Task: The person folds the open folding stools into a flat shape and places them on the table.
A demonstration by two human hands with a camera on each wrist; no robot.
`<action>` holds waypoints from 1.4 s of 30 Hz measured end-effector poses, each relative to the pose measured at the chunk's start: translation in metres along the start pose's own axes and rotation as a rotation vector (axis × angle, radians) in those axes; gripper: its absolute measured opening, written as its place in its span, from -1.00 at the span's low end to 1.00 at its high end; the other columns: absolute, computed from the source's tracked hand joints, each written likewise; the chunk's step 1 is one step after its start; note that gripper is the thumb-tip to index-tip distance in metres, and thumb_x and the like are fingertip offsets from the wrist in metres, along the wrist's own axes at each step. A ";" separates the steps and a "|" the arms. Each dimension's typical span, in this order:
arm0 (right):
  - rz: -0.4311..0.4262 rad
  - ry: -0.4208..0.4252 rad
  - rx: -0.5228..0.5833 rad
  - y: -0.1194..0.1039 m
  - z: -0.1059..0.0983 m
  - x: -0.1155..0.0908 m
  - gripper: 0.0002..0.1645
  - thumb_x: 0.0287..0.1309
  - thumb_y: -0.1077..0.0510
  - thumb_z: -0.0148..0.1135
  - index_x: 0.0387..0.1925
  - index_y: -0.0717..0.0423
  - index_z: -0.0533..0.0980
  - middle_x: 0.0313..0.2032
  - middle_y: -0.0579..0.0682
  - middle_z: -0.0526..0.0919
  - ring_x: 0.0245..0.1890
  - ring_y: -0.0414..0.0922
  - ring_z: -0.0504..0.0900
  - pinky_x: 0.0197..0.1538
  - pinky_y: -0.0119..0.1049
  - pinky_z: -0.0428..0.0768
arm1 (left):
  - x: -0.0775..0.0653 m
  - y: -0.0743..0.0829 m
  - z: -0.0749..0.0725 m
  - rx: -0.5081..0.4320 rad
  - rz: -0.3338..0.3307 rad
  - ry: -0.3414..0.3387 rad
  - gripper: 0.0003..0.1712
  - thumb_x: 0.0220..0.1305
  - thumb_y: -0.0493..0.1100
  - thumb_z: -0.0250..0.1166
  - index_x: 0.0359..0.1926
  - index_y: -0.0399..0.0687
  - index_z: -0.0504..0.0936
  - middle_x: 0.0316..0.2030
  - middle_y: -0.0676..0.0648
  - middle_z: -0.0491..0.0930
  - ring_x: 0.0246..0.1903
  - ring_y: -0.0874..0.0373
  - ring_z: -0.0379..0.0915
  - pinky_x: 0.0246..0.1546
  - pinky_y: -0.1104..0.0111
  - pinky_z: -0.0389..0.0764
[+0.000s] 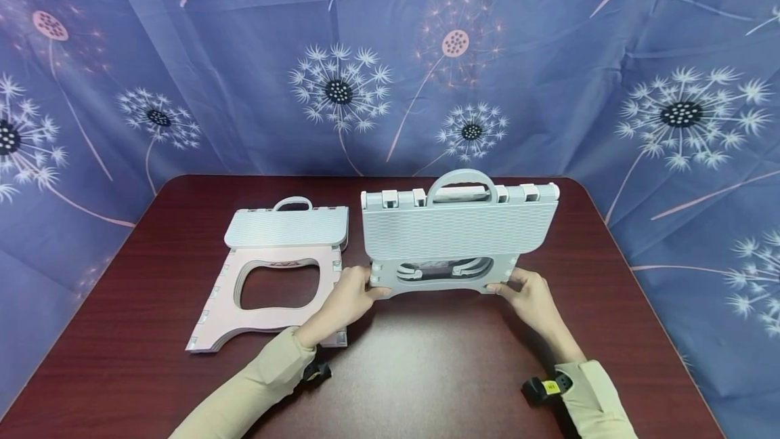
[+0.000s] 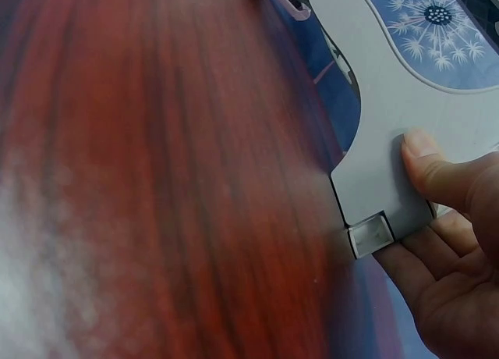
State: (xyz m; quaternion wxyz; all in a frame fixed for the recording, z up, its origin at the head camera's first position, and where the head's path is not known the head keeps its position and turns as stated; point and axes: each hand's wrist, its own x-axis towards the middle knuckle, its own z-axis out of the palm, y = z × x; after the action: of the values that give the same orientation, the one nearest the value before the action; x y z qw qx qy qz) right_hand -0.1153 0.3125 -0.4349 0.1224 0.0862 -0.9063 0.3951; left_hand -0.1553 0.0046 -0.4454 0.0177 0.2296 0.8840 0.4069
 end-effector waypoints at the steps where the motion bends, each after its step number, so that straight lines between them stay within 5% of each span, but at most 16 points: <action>1: 0.001 -0.001 0.000 0.000 0.000 0.000 -0.89 -0.11 0.49 0.38 -0.45 0.35 0.64 -0.55 0.07 0.70 -0.50 -0.50 0.49 -0.41 -0.60 0.41 | 0.000 0.000 0.000 -0.001 0.000 0.000 -0.89 0.10 -0.26 0.41 -0.42 -0.23 0.67 -0.52 -0.11 0.70 -0.56 0.32 0.42 -0.54 0.48 0.45; 9: 0.001 -0.002 -0.015 0.000 0.000 -0.001 -0.90 -0.10 0.49 0.37 -0.46 0.34 0.65 -0.54 0.12 0.70 -0.50 -0.50 0.47 -0.42 -0.60 0.39 | -0.001 0.001 0.000 -0.003 -0.007 -0.004 -0.89 0.11 -0.25 0.41 -0.42 -0.23 0.67 -0.52 -0.11 0.70 -0.57 0.35 0.39 -0.54 0.50 0.44; 16: -0.005 0.000 0.001 0.030 0.007 -0.001 -0.89 -0.09 0.46 0.39 -0.45 0.28 0.66 -0.53 0.08 0.71 -0.50 -0.53 0.46 -0.41 -0.63 0.38 | -0.001 0.000 0.001 0.010 -0.015 -0.008 -0.85 0.11 -0.22 0.42 -0.46 -0.22 0.66 -0.54 -0.10 0.69 -0.61 0.36 0.28 -0.56 0.50 0.42; 27: -0.012 0.019 -0.004 0.039 0.010 -0.001 -0.85 -0.13 0.37 0.45 -0.53 0.13 0.62 -0.61 -0.17 0.62 -0.58 -0.48 0.32 -0.53 -0.53 0.27 | -0.001 0.000 0.001 0.020 -0.038 -0.001 -0.86 0.11 -0.21 0.43 -0.34 -0.19 0.68 -0.44 -0.09 0.73 -0.41 0.11 0.66 -0.46 0.42 0.56; 36: -0.010 0.012 -0.014 0.036 0.009 0.000 -0.87 -0.11 0.38 0.44 -0.48 0.17 0.63 -0.58 -0.15 0.65 -0.56 -0.49 0.37 -0.48 -0.56 0.32 | -0.001 0.001 0.000 -0.019 -0.072 0.037 -0.87 0.08 -0.23 0.45 -0.39 -0.19 0.67 -0.52 -0.07 0.70 -0.62 0.35 0.36 -0.55 0.50 0.46; 42: -0.008 0.010 -0.014 0.038 0.009 0.001 -0.86 -0.11 0.38 0.44 -0.50 0.16 0.62 -0.59 -0.22 0.61 -0.57 -0.47 0.35 -0.50 -0.54 0.31 | -0.002 0.001 -0.001 -0.036 -0.084 0.048 -0.85 0.05 -0.22 0.47 -0.40 -0.19 0.67 -0.51 -0.10 0.71 -0.70 0.38 0.35 -0.57 0.50 0.48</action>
State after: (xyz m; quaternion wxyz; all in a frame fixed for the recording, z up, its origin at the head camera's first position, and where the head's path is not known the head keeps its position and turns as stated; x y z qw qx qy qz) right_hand -0.1273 0.3308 -0.4670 0.1290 0.0870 -0.9081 0.3887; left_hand -0.1538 0.0033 -0.4442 0.0178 0.1824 0.8855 0.4270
